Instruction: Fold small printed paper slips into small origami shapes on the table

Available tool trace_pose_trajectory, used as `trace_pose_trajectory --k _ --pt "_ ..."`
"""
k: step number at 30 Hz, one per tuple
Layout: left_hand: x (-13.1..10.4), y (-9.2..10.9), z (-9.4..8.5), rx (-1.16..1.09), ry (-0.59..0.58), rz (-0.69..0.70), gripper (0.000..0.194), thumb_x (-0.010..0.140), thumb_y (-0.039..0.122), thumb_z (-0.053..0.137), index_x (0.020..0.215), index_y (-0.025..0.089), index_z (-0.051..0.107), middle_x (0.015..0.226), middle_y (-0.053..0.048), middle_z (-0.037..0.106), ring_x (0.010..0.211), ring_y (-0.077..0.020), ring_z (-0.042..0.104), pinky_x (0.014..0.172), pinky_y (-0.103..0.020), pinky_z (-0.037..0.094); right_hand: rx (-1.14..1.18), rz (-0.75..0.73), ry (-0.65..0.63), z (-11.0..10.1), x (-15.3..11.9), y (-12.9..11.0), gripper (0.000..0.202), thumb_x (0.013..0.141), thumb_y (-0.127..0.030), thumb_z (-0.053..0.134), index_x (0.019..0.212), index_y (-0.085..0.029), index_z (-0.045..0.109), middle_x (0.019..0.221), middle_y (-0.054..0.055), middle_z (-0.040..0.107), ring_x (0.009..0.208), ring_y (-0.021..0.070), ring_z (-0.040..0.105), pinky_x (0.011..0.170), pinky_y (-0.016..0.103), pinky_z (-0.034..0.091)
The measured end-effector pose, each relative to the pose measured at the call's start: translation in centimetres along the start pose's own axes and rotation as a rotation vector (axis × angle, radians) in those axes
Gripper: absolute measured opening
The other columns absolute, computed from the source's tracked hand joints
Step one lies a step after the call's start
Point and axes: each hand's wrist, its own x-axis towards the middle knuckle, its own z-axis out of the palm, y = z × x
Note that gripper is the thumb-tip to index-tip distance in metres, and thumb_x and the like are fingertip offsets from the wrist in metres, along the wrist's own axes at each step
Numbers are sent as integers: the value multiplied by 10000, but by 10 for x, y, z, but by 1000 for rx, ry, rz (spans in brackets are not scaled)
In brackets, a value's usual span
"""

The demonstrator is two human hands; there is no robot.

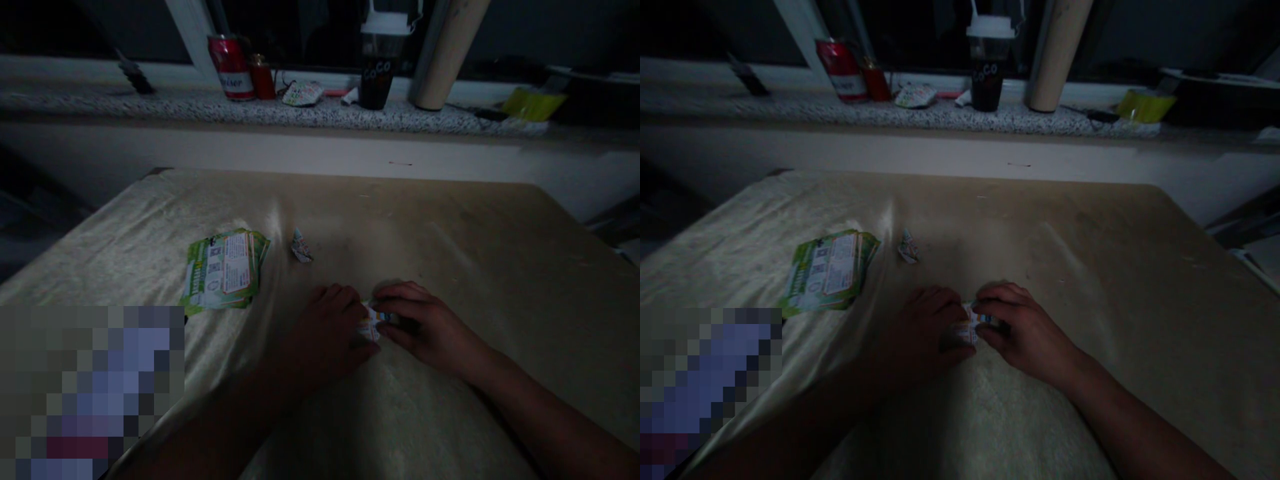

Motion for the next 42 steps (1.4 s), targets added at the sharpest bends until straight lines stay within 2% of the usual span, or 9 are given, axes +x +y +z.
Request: trace_pose_trajectory --k 5,10,13,16,22,25,30,34,42 --pt "-1 1 -4 41 -21 47 311 886 446 643 1053 183 653 1101 -69 650 1053 -259 555 980 -437 405 -1 -22 -47 -6 2 -4 338 823 -237 744 1157 -239 695 1188 75 654 1151 244 585 997 407 492" --pt "0 0 -9 75 0 71 272 976 391 514 1028 171 664 1036 -70 678 999 -240 583 949 -419 421 6 -89 -34 -8 4 -6 133 906 -234 658 1022 -238 724 1089 58 695 1086 222 619 968 398 482" --pt "1 -2 -9 70 18 83 311 1021 339 417 989 165 673 976 -66 694 946 -220 606 929 -406 434 8 -115 -2 -6 6 -5 127 950 -228 598 989 -229 718 999 50 720 1005 204 649 934 392 490" --pt "2 -2 -7 46 89 129 284 1014 322 443 972 166 677 953 -63 701 911 -212 618 887 -381 461 -8 -133 69 -4 7 -5 111 946 -219 599 976 -219 707 945 51 726 967 213 655 913 411 494" --pt "0 3 -4 -53 347 175 157 972 219 526 919 154 658 860 -37 695 790 -166 629 749 -292 490 -21 -214 318 -3 6 -16 104 856 -136 666 942 -193 681 864 56 715 910 233 651 857 434 499" --pt "-1 6 -4 -132 379 177 109 951 196 545 929 152 642 826 -23 686 740 -147 627 699 -270 482 10 -243 395 -3 7 -22 125 807 -105 686 906 -181 670 816 58 696 852 229 654 817 427 507" --pt "0 11 -8 -208 365 231 97 938 165 534 933 151 629 776 -11 677 673 -130 622 645 -249 470 42 -252 423 -3 8 -27 116 768 -94 692 844 -173 656 749 58 671 778 220 644 777 428 508" --pt "1 13 -10 -231 410 262 80 924 137 539 933 153 616 760 -9 687 646 -120 614 625 -232 470 86 -223 428 -3 9 -31 105 774 -85 676 805 -177 637 709 42 653 733 205 640 756 415 503" --pt "-1 13 -9 -89 523 409 126 912 93 529 1006 137 600 709 -28 652 616 -126 560 601 -246 471 303 -6 385 -4 8 -36 144 824 -101 614 713 -190 595 681 19 628 659 172 607 663 356 478"
